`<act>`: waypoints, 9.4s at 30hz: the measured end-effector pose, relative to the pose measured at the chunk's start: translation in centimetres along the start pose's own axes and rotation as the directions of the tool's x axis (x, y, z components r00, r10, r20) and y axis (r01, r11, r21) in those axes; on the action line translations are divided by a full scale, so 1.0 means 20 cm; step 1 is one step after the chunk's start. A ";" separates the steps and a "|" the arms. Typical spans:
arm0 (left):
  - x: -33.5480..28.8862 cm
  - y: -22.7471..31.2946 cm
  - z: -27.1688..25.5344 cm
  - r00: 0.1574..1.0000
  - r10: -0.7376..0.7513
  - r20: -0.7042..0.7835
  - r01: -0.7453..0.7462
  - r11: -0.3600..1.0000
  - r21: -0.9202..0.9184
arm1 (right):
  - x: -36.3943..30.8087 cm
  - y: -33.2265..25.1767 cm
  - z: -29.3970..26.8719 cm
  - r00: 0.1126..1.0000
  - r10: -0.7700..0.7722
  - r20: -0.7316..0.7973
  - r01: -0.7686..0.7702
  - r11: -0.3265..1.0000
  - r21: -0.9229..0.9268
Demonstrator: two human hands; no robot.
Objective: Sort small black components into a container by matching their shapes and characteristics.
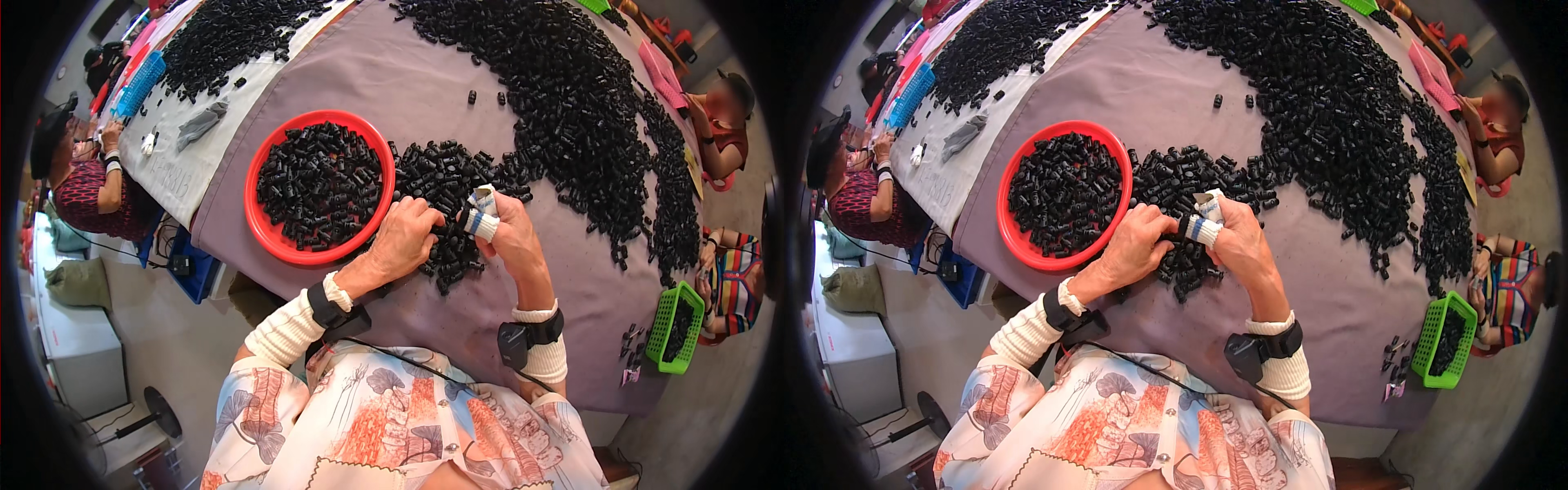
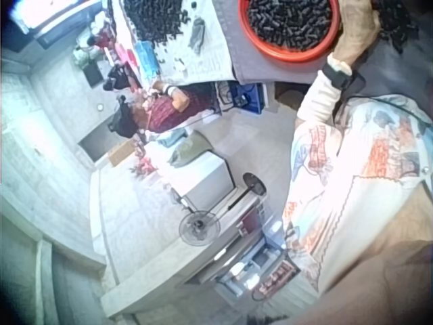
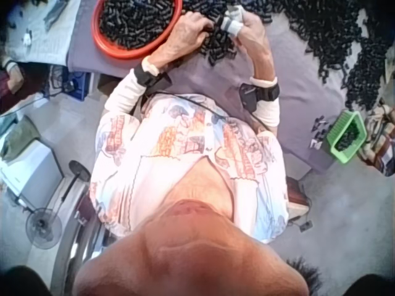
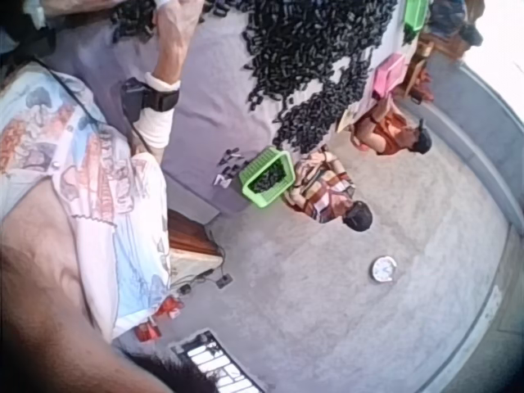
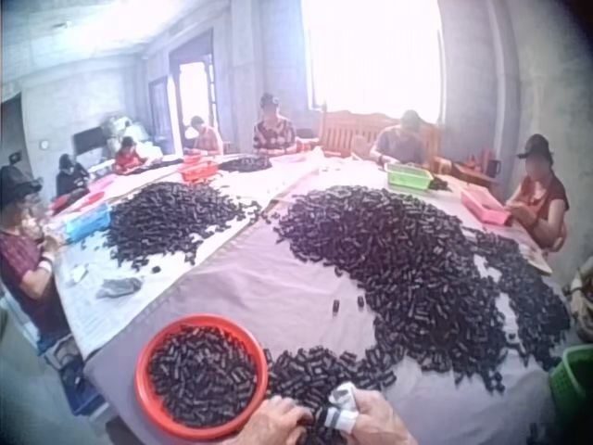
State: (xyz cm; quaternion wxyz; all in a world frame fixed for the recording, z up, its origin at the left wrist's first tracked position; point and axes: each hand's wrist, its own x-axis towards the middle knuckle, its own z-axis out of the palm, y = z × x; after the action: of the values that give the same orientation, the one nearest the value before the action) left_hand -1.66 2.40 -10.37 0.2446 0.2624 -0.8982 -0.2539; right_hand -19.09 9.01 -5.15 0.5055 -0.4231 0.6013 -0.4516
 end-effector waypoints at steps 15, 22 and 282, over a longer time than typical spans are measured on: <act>0.12 0.04 -0.28 0.898 -0.322 0.300 0.430 0.491 -0.758 | 0.00 -0.01 0.03 0.999 0.033 -0.011 -0.033 0.999 0.021; 0.15 0.08 -0.33 0.923 -0.238 0.301 0.384 0.569 -0.727 | -0.02 -0.04 0.02 1.000 -0.016 0.017 0.016 1.000 0.005; 0.14 0.20 -0.33 0.919 -0.368 0.142 0.190 0.098 -0.977 | -0.08 -0.14 0.09 0.985 -0.168 -0.026 0.170 0.966 0.196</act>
State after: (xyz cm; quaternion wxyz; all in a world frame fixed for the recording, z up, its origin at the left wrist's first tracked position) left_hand -1.38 1.60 -2.21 0.3636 0.2231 -0.4324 -0.7944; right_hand -16.87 9.68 -2.24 0.5020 -0.4184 0.5174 -0.5525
